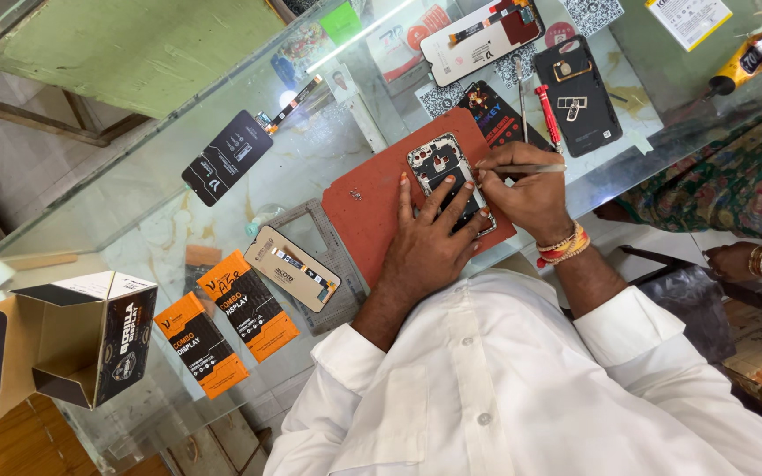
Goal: The person operates a smartphone to test its display and battery settings, then removes the battery and places it on the counter. The person then picks up a disassembled phone chassis and uses a screwdriver to work on internal components.
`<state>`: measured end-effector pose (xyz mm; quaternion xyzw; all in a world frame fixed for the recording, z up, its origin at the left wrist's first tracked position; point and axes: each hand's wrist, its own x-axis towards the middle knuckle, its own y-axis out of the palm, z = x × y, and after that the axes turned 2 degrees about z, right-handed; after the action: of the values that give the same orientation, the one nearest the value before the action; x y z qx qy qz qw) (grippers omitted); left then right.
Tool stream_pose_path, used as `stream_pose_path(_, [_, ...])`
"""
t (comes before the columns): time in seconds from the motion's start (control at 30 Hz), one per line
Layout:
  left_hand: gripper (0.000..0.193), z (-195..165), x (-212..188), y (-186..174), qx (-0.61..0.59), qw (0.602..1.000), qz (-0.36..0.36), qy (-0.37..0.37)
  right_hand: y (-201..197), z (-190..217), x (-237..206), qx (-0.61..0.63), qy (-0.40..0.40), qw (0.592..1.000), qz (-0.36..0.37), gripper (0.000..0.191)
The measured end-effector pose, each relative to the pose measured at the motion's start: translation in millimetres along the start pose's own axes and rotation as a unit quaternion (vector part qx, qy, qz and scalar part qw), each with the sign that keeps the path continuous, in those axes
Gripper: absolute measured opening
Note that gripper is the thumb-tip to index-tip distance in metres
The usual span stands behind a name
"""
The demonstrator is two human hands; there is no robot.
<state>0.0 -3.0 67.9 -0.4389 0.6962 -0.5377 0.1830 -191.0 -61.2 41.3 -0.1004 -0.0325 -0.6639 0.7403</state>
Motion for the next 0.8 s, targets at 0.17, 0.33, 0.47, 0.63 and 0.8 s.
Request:
stream_pose_path(0.17, [0.033, 1.1, -0.6, 1.0, -0.001, 1.000, -0.007, 0.001, 1.2, -1.7, 0.8, -0.006, 0.003, 1.000, -0.008, 0.007])
stream_pose_path(0.33, [0.033, 1.8, 0.1, 1.0, 0.002, 1.000, -0.001, -0.001, -0.2, -1.6, 1.7, -0.002, -0.004, 1.000, 0.002, 0.006])
stream_pose_path(0.47, [0.033, 1.6, -0.3, 1.1, -0.001, 1.000, -0.006, 0.001, -0.1, -4.2, 2.2, -0.013, -0.004, 1.000, -0.003, 0.007])
stream_pose_path(0.63, [0.034, 2.9, -1.0, 1.0, -0.003, 1.000, -0.006, 0.000, 0.0, -6.8, 1.2, 0.035, -0.002, 0.999, 0.008, 0.007])
stream_pose_path(0.8, [0.035, 0.7, -1.4, -0.4, 0.001, 1.000, 0.002, 0.003, 0.5, -4.3, 1.1, -0.013, -0.011, 1.000, -0.002, 0.008])
